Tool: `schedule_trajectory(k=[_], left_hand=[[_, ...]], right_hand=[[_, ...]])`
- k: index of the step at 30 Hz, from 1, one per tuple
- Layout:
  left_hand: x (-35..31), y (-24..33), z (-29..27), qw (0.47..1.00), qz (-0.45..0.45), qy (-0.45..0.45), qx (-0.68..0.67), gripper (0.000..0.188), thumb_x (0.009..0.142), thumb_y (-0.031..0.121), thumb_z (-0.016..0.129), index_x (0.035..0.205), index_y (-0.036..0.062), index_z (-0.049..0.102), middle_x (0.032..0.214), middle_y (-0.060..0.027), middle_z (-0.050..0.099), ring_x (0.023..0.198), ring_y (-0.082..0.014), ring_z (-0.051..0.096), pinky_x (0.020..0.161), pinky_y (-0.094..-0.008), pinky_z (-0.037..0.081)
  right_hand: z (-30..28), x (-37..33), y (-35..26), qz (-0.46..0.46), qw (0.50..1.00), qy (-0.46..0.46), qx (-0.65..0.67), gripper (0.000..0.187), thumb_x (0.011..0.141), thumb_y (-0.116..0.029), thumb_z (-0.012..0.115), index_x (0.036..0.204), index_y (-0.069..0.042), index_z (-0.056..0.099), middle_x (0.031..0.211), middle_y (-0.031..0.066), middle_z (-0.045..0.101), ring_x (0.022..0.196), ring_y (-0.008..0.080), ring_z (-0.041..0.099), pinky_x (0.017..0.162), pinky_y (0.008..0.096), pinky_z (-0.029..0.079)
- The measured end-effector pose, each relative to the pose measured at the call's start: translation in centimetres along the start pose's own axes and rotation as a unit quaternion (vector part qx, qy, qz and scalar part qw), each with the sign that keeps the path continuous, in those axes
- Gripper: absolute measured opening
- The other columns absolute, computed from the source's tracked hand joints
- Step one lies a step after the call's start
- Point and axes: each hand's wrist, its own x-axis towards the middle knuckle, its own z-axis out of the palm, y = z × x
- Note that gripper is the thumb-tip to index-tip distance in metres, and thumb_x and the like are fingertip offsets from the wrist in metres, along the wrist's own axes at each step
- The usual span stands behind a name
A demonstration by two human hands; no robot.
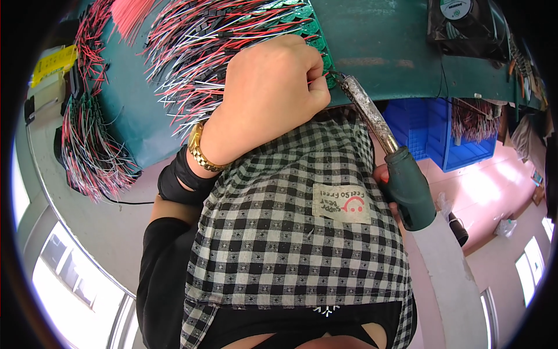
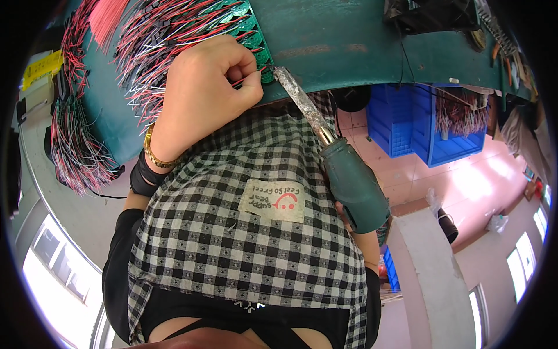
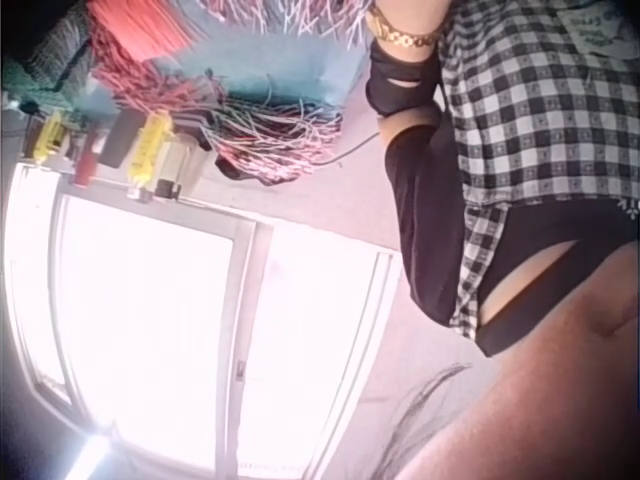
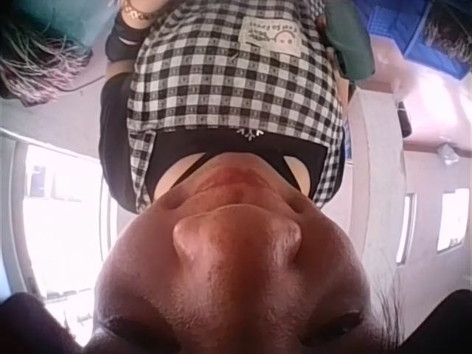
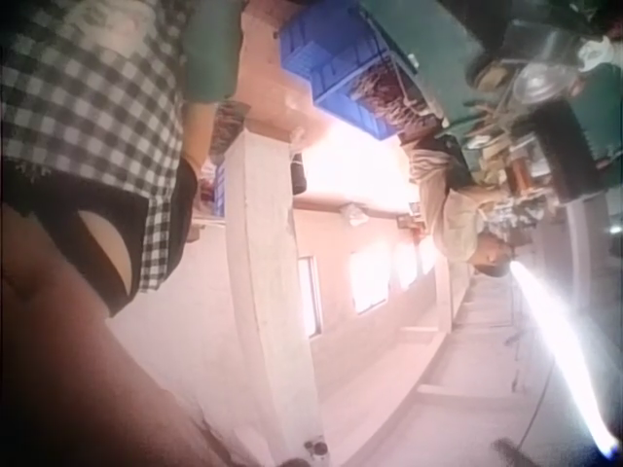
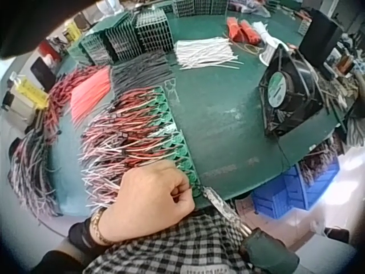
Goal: The person solders wires to a circuit board using a soldering iron, sets the completed assembly aside, and then aligns and solders wires onto a new circuit board.
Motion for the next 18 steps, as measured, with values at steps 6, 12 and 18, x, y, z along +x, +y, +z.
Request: schedule_trajectory(k=[6, 12, 18], left_hand=[[0.0, -0.1, 0.0, 1.000, 0.002, 0.002, -0.001, 0.008, 0.063, 0.004, 0.067, 0.065, 0.0038, 0.059, 0.060, -0.0049, 0.054, 0.050, -0.0169, 0.055, 0.048, -0.0272, 0.043], [-0.1, -0.1, -0.1, 1.000, -0.004, -0.001, 0.007, 0.007, 0.064, 0.005, 0.066, 0.065, 0.0040, 0.059, 0.060, -0.0048, 0.054, 0.051, -0.0166, 0.055, 0.048, -0.0273, 0.043], [-0.1, 0.1, -0.1, 1.000, -0.018, -0.010, -0.008, 0.008, 0.065, 0.009, 0.066, 0.063, 0.0054, 0.059, 0.063, -0.0054, 0.055, 0.056, -0.0212, 0.057, 0.050, -0.0323, 0.045]], right_hand=[[-1.6, 0.2, -4.5, -0.025, 0.989, -0.132, 0.053, 0.028, 0.078, -0.030, 0.065, 0.091, -0.006, 0.059, 0.077, 0.0046, 0.059, 0.060, 0.0107, 0.048, 0.049, 0.0234, 0.036], [-2.1, 0.9, -8.8, 0.289, 0.942, -0.153, 0.075, 0.037, 0.074, -0.025, 0.064, 0.099, 0.002, 0.058, 0.089, 0.0056, 0.059, 0.079, 0.0121, 0.051, 0.070, 0.0234, 0.039], [-1.6, -0.8, -4.4, 0.031, 0.970, -0.133, 0.200, 0.043, 0.070, -0.030, 0.067, 0.100, 0.001, 0.057, 0.085, 0.0035, 0.058, 0.073, 0.0091, 0.047, 0.065, 0.0220, 0.036]])
